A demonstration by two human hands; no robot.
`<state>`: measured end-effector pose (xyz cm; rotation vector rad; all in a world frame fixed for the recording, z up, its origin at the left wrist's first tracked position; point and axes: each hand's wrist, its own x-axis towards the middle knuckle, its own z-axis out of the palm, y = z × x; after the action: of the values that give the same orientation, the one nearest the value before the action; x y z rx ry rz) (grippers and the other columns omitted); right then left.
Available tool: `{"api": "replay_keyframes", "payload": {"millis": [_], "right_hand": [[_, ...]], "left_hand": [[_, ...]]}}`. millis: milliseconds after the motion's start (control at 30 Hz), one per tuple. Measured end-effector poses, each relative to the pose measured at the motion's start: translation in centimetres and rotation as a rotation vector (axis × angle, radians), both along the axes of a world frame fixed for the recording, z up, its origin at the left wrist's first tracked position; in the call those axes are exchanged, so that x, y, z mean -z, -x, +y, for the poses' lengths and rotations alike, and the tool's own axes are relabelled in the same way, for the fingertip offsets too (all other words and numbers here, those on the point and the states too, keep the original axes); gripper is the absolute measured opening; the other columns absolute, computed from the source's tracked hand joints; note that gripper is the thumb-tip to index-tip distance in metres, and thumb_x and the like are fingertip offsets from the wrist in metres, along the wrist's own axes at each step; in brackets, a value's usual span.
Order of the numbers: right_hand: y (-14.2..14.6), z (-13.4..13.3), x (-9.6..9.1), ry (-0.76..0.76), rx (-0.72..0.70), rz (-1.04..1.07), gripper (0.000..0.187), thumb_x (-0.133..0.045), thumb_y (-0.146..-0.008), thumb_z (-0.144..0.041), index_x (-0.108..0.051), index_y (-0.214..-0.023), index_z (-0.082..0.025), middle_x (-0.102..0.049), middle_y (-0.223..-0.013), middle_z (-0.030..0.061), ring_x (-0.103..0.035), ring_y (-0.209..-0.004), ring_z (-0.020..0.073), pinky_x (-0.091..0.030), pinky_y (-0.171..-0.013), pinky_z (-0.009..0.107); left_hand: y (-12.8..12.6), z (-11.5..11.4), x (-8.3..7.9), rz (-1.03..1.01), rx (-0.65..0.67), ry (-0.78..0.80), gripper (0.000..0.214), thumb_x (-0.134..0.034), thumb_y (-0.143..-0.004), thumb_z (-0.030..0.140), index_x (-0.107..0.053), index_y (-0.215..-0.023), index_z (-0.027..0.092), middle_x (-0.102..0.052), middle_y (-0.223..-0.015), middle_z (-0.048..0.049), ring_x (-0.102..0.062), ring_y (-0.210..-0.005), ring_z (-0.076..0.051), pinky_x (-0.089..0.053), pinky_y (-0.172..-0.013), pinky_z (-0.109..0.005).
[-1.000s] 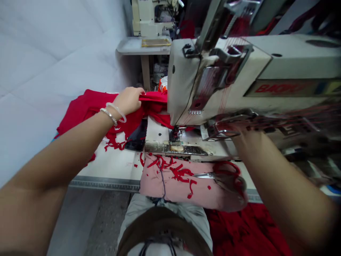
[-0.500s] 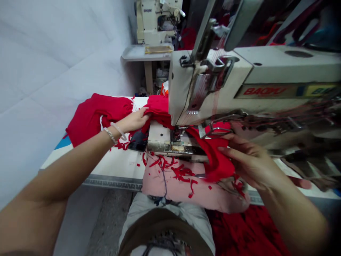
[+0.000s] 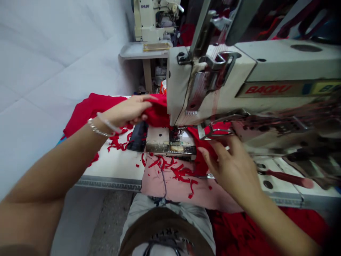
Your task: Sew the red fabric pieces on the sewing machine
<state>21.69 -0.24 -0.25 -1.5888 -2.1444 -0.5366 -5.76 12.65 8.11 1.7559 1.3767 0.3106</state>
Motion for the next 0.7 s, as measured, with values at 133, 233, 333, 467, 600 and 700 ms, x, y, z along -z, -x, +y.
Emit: {"api": "replay_keyframes", "payload": {"millis": [133,233,333,467,600,700], "right_hand": [[0.7,0.5,0.3,0.018,0.006,-0.158,0.019,-0.048,-0.09,-0.022,-0.063,-0.086,-0.011,-0.058,-0.08,0.0137,-0.053,-0.079,0.0265,-0.043,-0.069,0.036],[0.5,0.7,0.4,0.0,0.048,-0.242,0.011,-0.049,-0.083,-0.015,-0.059,-0.08,-0.014,-0.056,-0.075,0.0119,-0.051,-0.076,0.0261,-0.042,-0.068,0.036],[0.4,0.6,0.4,-0.009,0.044,-0.243,0.009,-0.05,-0.085,-0.016,-0.058,-0.081,-0.014,-0.057,-0.078,0.0109,-0.052,-0.076,0.0247,-0.042,-0.069,0.035],[-0.2,0.5,0.8,0.017,-0.003,-0.124,0.015,-0.047,-0.093,-0.022,-0.058,-0.085,-0.015,-0.059,-0.083,0.0103,-0.054,-0.08,0.0243,-0.046,-0.074,0.036],[-2.4,0.1,1.0,0.09,-0.142,0.131,0.014,-0.047,-0.093,-0.025,-0.057,-0.089,-0.015,-0.06,-0.09,0.0102,-0.06,-0.084,0.0228,-0.051,-0.074,0.035],[-5.5,-1.5,0.4,0.127,-0.235,0.151,0.017,-0.046,-0.092,-0.026,-0.06,-0.097,-0.017,-0.064,-0.104,0.0121,-0.065,-0.091,0.0228,-0.055,-0.076,0.037]], "left_hand": [[1.8,-3.9,-1.2,0.31,0.157,0.017,0.037,-0.045,-0.091,0.043,-0.068,-0.11,0.02,-0.057,-0.054,-0.0002,-0.043,-0.038,-0.012,-0.033,-0.041,-0.024],[3.3,-4.2,-0.5,0.408,0.022,-0.307,0.035,-0.045,-0.09,0.035,-0.069,-0.109,0.019,-0.065,-0.066,-0.0017,-0.05,-0.047,-0.012,-0.037,-0.048,-0.023],[3.3,-4.2,-0.1,0.403,-0.003,-0.502,0.034,-0.045,-0.091,0.033,-0.07,-0.108,0.018,-0.07,-0.081,-0.0049,-0.056,-0.06,-0.013,-0.042,-0.059,-0.025],[1.6,-4.7,0.0,0.39,0.196,-0.562,0.033,-0.05,-0.09,0.037,-0.069,-0.106,0.015,-0.071,-0.095,-0.0077,-0.062,-0.08,-0.017,-0.046,-0.075,-0.027],[3.1,-4.2,-0.3,0.511,0.206,-0.667,0.036,-0.042,-0.094,0.038,-0.07,-0.102,0.016,-0.07,-0.1,-0.0098,-0.062,-0.088,-0.02,-0.046,-0.082,-0.032],[6.8,-4.4,-1.0,0.502,0.204,-0.654,0.035,-0.042,-0.09,0.029,-0.07,-0.107,0.018,-0.07,-0.107,-0.0091,-0.061,-0.092,-0.02,-0.046,-0.084,-0.036]]}}
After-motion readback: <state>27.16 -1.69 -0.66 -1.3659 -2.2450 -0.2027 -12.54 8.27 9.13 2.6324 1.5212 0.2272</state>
